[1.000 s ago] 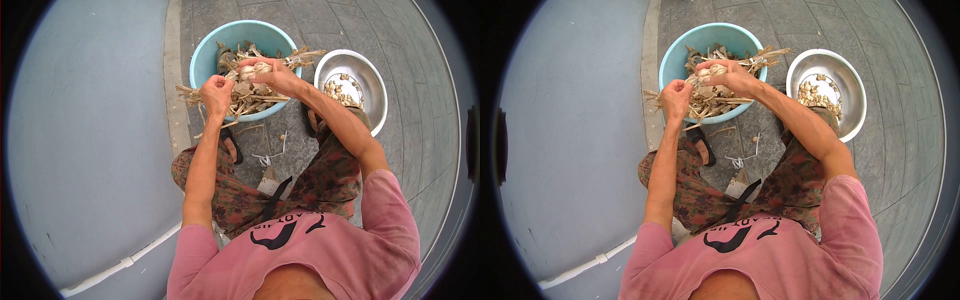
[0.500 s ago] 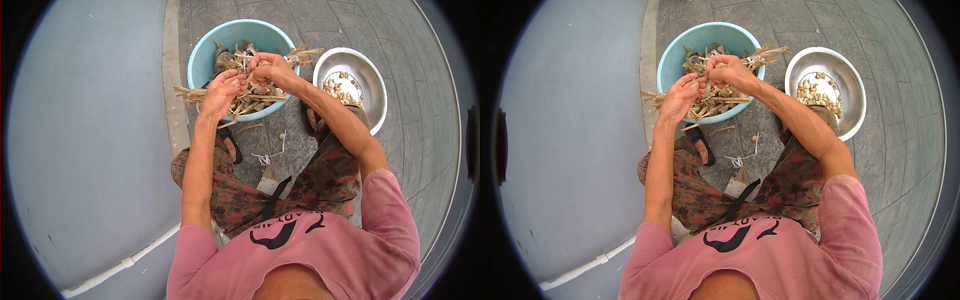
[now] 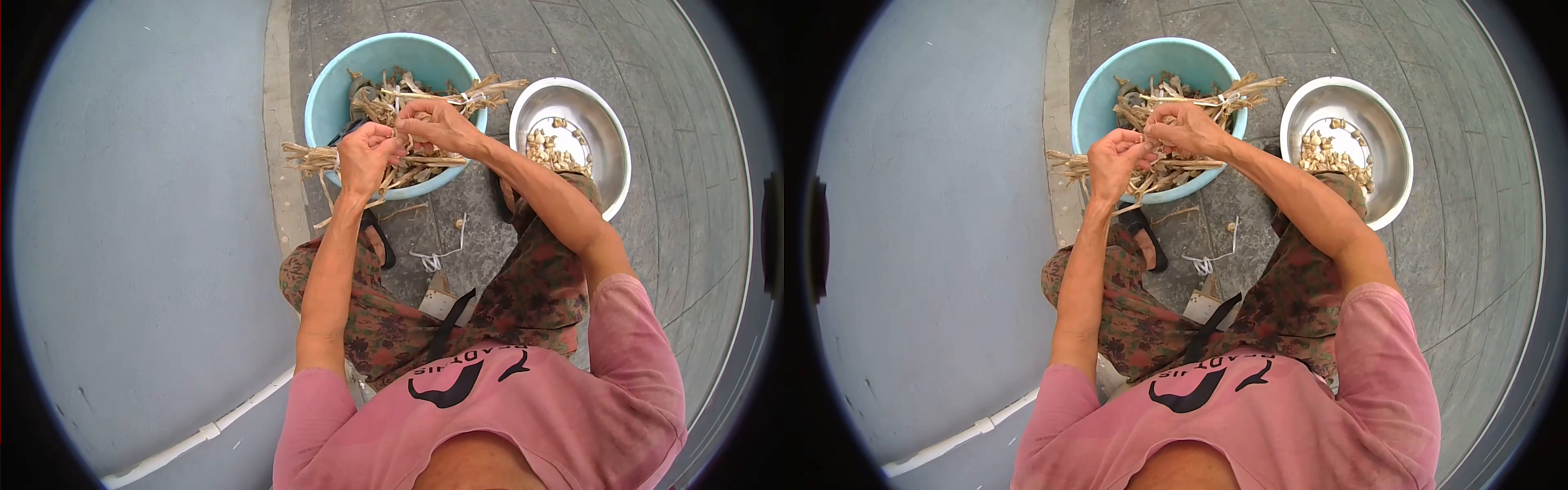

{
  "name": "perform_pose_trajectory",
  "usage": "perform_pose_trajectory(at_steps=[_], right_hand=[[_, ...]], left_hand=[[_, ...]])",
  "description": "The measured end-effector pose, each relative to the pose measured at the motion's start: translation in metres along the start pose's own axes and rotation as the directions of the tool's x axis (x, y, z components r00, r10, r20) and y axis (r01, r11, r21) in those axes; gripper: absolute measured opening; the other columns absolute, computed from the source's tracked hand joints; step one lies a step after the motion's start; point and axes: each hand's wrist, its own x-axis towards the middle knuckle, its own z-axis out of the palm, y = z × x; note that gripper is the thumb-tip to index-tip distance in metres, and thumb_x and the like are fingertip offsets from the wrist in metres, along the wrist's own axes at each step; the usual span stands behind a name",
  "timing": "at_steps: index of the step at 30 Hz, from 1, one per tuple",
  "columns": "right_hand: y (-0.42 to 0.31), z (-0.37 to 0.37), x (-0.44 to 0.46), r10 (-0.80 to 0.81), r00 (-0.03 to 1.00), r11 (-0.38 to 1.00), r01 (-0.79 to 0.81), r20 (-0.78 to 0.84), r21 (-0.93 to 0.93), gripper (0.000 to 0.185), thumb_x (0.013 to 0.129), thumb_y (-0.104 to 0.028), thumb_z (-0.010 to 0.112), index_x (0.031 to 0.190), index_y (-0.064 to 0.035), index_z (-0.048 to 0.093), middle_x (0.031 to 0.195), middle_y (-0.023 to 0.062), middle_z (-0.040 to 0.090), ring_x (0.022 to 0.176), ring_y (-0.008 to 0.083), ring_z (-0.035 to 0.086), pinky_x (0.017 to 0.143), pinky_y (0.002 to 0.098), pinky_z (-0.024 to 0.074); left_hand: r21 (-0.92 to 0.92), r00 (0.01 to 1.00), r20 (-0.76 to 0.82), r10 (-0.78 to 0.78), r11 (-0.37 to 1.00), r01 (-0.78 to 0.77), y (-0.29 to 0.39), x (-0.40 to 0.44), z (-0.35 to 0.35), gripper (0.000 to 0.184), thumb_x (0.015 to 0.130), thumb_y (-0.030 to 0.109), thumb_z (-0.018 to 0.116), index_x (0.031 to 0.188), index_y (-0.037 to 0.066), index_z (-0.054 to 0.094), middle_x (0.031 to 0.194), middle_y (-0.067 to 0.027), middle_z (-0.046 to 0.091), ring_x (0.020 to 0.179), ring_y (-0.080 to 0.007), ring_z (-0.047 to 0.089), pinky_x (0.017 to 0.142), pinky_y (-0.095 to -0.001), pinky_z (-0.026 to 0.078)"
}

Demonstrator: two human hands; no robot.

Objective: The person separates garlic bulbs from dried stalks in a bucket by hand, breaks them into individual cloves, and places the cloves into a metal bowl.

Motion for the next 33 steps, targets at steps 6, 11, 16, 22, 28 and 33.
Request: perform_pose_trajectory(at_steps=[6,11,16,22,28,33], right_hand=[[0.0,-0.004,0.001,0.156,0.987,0.937,-0.141,-0.021,0.32,0.012,0.085,-0.016,0.052,0.088,-0.005,0.053,0.077,0.0034,0.058,0.063,0.0098,0.056,0.053,0.0224,0.0458],[-0.008,-0.013,0.001,0.227,0.974,0.841,-0.209,0.025,0.5,0.011,0.088,-0.017,0.047,0.092,-0.0082,0.052,0.09,0.0043,0.057,0.077,0.0127,0.058,0.065,0.0258,0.0506],[-0.049,-0.08,-0.026,0.114,0.992,0.943,-0.124,0.051,0.308,0.016,0.087,-0.022,0.047,0.092,-0.0064,0.051,0.094,0.008,0.059,0.08,0.0146,0.06,0.065,0.0273,0.0532],[-0.038,-0.141,-0.096,0.344,0.931,0.939,-0.344,-0.123,0.017,0.018,0.087,-0.023,0.047,0.089,-0.006,0.052,0.086,0.006,0.059,0.072,0.0118,0.058,0.059,0.0244,0.0519],[0.089,-0.22,-0.147,0.261,0.867,0.649,-0.483,-0.424,-0.587,0.035,0.081,-0.038,0.056,0.093,-0.0051,0.056,0.082,0.0086,0.057,0.07,0.015,0.056,0.06,0.0257,0.0464],[-0.001,-0.147,-0.112,-0.158,0.938,0.676,-0.124,-0.308,-0.727,0.024,0.081,-0.024,0.06,0.093,-0.0028,0.061,0.082,0.0082,0.063,0.07,0.0141,0.058,0.063,0.0273,0.0463]], left_hand=[[-0.1,0.998,-0.049,-0.034,0.995,0.029,0.003,0.0,-0.003,0.009,0.08,0.005,0.057,0.082,-0.004,0.056,0.07,-0.0116,0.062,0.058,-0.0152,0.062,0.048,-0.0223,0.049],[0.561,0.992,-0.091,0.089,0.828,-0.023,-0.021,0.004,-0.015,0.023,0.074,0.005,0.058,0.094,-0.006,0.054,0.076,-0.0196,0.061,0.07,-0.0304,0.061,0.063,-0.0363,0.048],[0.681,0.975,-0.042,0.216,0.721,-0.13,-0.016,0.001,-0.014,0.034,0.074,0.01,0.055,0.105,-0.004,0.052,0.09,-0.0249,0.059,0.086,-0.0385,0.057,0.076,-0.0426,0.043],[0.683,0.996,0.019,0.088,0.726,-0.077,0.001,0.002,0.001,0.032,0.073,0.011,0.059,0.102,-0.001,0.056,0.083,-0.0214,0.06,0.08,-0.0344,0.058,0.072,-0.0409,0.044],[0.73,0.919,0.243,0.312,0.565,-0.385,-0.016,0.005,0.014,0.033,0.068,0.002,0.063,0.101,0.001,0.058,0.097,-0.0183,0.05,0.095,-0.0349,0.049,0.078,-0.0419,0.042],[0.695,0.874,0.261,0.409,0.549,-0.465,-0.022,0.007,0.014,0.026,0.069,-0.001,0.059,0.095,0.001,0.061,0.086,-0.019,0.054,0.086,-0.0353,0.053,0.074,-0.0412,0.044]])
